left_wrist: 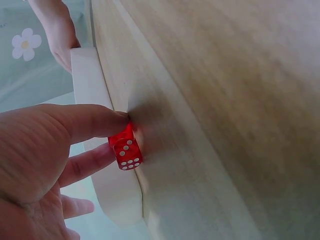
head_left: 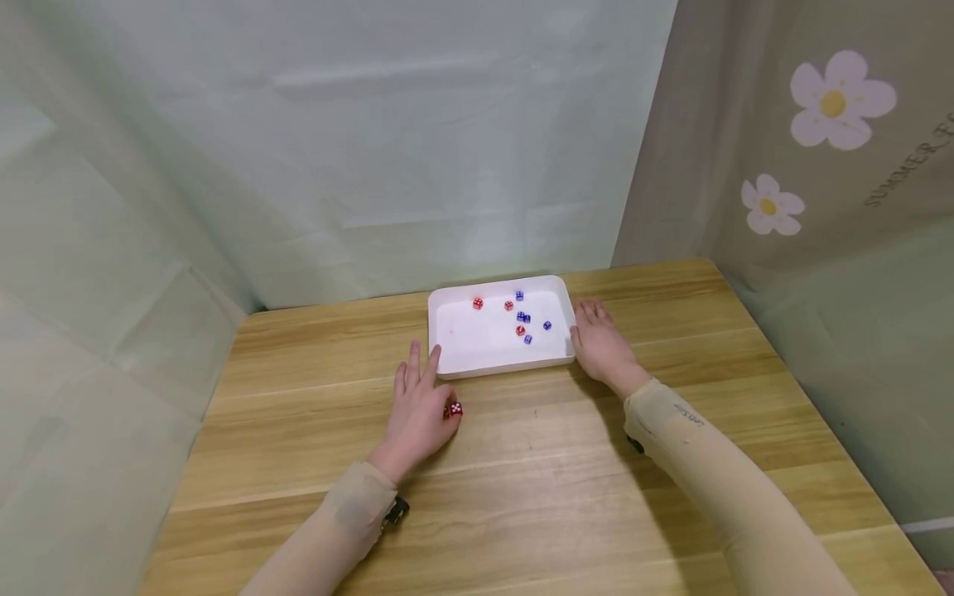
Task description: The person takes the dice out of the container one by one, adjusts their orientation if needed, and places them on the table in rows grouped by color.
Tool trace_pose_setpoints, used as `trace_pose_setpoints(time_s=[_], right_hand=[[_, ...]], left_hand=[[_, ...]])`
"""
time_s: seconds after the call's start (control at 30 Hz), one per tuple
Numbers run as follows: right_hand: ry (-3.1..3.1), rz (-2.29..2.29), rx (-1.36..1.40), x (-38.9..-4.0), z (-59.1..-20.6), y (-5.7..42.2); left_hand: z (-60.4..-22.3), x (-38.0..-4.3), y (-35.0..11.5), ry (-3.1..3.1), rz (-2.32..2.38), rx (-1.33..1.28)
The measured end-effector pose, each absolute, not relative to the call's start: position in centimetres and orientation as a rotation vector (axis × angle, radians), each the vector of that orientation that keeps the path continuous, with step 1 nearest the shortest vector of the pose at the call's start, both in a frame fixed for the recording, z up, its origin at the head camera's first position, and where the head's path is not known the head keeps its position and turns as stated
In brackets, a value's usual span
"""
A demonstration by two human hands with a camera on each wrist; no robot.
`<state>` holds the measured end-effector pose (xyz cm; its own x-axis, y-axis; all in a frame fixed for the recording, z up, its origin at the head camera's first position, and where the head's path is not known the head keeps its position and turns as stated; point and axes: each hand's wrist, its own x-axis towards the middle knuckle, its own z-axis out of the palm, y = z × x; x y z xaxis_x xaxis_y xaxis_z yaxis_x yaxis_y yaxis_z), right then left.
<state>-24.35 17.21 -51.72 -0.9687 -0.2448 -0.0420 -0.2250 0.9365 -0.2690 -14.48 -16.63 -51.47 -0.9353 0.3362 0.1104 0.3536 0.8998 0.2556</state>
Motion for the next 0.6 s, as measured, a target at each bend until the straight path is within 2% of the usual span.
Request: trace_pose_setpoints(time_s=[0.6], right_hand=[[3.012,-0.39,-0.388,-24.26,-51.87,17.49]], left_hand=[[-51.42,-14.43,-16.38,-2.987,-0.432,-0.567]])
